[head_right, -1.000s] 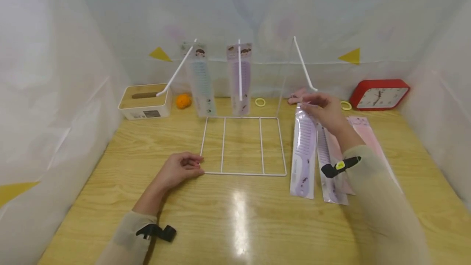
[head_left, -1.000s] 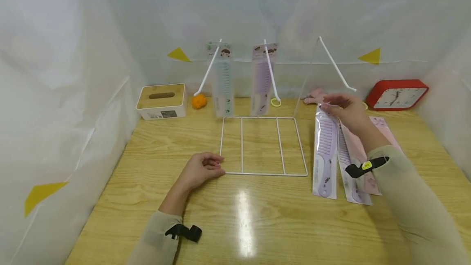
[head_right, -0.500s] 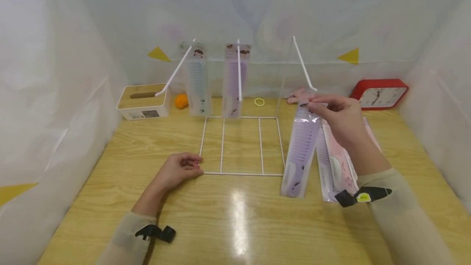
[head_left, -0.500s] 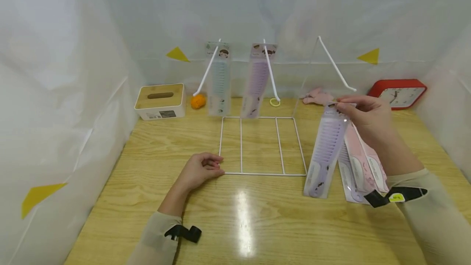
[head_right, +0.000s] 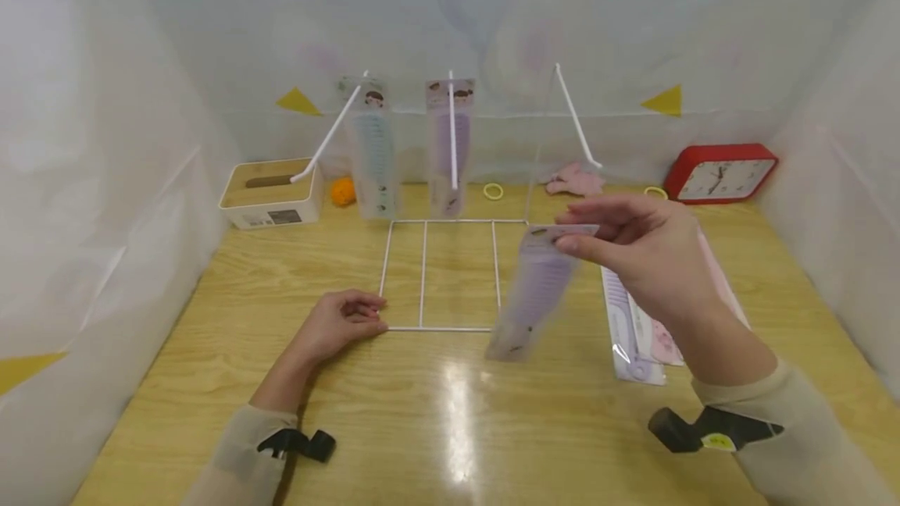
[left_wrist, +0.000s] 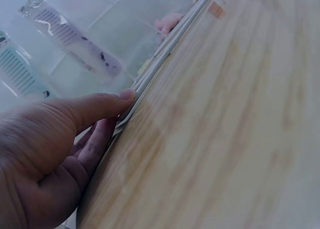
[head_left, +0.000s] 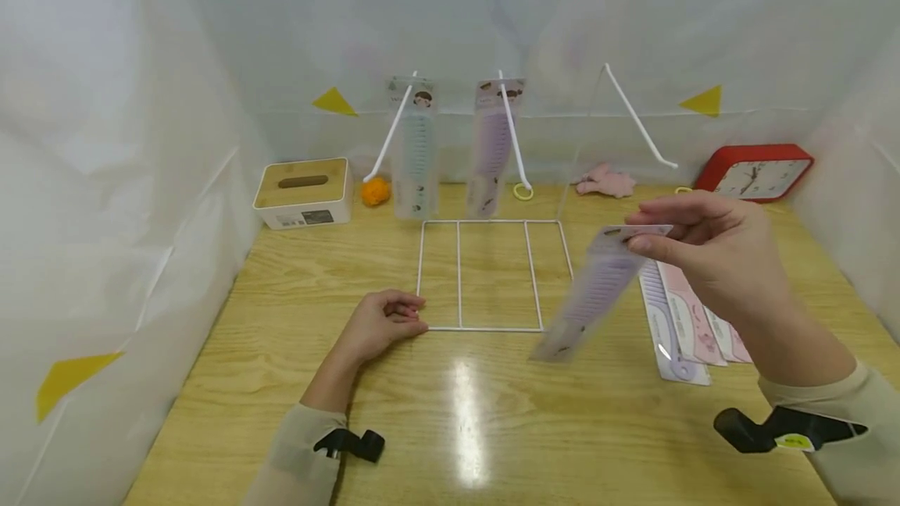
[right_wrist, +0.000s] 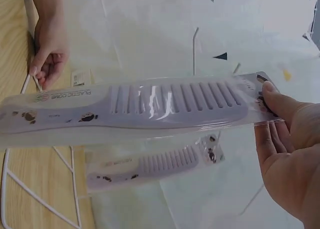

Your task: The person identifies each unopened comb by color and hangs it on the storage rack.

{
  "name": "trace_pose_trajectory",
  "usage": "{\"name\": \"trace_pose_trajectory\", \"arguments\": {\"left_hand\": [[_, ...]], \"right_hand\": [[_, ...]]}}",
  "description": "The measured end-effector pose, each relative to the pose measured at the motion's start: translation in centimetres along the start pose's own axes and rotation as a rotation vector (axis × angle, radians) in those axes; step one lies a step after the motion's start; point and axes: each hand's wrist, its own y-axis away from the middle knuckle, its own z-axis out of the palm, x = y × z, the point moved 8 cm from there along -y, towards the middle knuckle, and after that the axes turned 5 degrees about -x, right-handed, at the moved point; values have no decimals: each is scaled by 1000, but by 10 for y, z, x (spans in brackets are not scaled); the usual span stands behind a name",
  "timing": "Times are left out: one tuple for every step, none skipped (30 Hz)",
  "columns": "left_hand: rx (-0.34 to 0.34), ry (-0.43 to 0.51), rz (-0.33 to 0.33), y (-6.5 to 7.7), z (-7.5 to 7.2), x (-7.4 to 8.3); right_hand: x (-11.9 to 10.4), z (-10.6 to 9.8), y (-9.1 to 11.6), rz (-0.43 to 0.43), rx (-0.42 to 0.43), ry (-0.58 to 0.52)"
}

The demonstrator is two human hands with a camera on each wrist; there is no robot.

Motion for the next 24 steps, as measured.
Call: {"name": "trace_pose_trajectory", "arguments": {"left_hand": [[0, 1, 0, 0, 0, 0], [-1, 1, 1, 0, -1, 1], [-1, 1, 3, 0, -1, 1], [-1, 1, 4, 0, -1, 1], [-1, 0, 4, 1, -2, 2], [-2, -1, 5, 1, -2, 2], [-3, -2, 7, 2, -2, 2], [-4, -2, 9, 2, -2, 2], [-5, -2, 11, 2, -2, 3], [-5, -1, 11, 2, -2, 3], [-4, 1, 10, 3, -2, 3], [-3, 3, 12, 3, -2, 3], [-2, 4, 10, 3, -1, 4], [-1, 5, 9, 3, -1, 4], [0, 6, 9, 3, -1, 5], [1, 6, 8, 3, -1, 5], [2, 5, 8, 3, -1, 5], [2, 4, 9, 3, -1, 5], [1, 2, 10, 3, -1, 5], [-1, 1, 14, 2, -1, 4], [-2, 0, 14, 2, 0, 4], [-3, -1, 16, 2, 0, 3], [-3, -2, 17, 1, 0, 2], [-2, -2, 17, 1, 0, 2]], "right_hand": [[-2, 6, 0, -20, 7, -16], [-4, 12, -1, -39, 23, -22], [-6, 18, -1, -61, 32, -46], [-7, 24, -2, -84, 43, -68], [-9, 30, -4, -105, 56, -70], [-10, 36, -5, -128, 64, -75], [-12, 42, -7, -142, 82, -45], [-13, 47, -9, -160, 94, -23], [-15, 53, -11, -174, 101, 2], [-15, 58, -13, -175, 113, 43], [-16, 62, -16, -175, 121, 81], [-16, 67, -19, -176, 121, 107], [-16, 71, -22, -172, 126, 140], [-15, 74, -25, -171, 123, 158], [-15, 77, -28, -170, 125, 173], [-14, 79, -31, -170, 125, 194], [-13, 80, -33, -174, 124, 212], [-11, 81, -36, -171, 121, 225], [-10, 82, -38, -161, 120, 241], [-8, 82, -39, -147, 117, 253], [-7, 82, -41, -136, 112, 254], [-5, 82, -42, -122, 103, 259], [-4, 82, -44, -107, 94, 257], [-4, 82, -44, -92, 85, 255]]}}
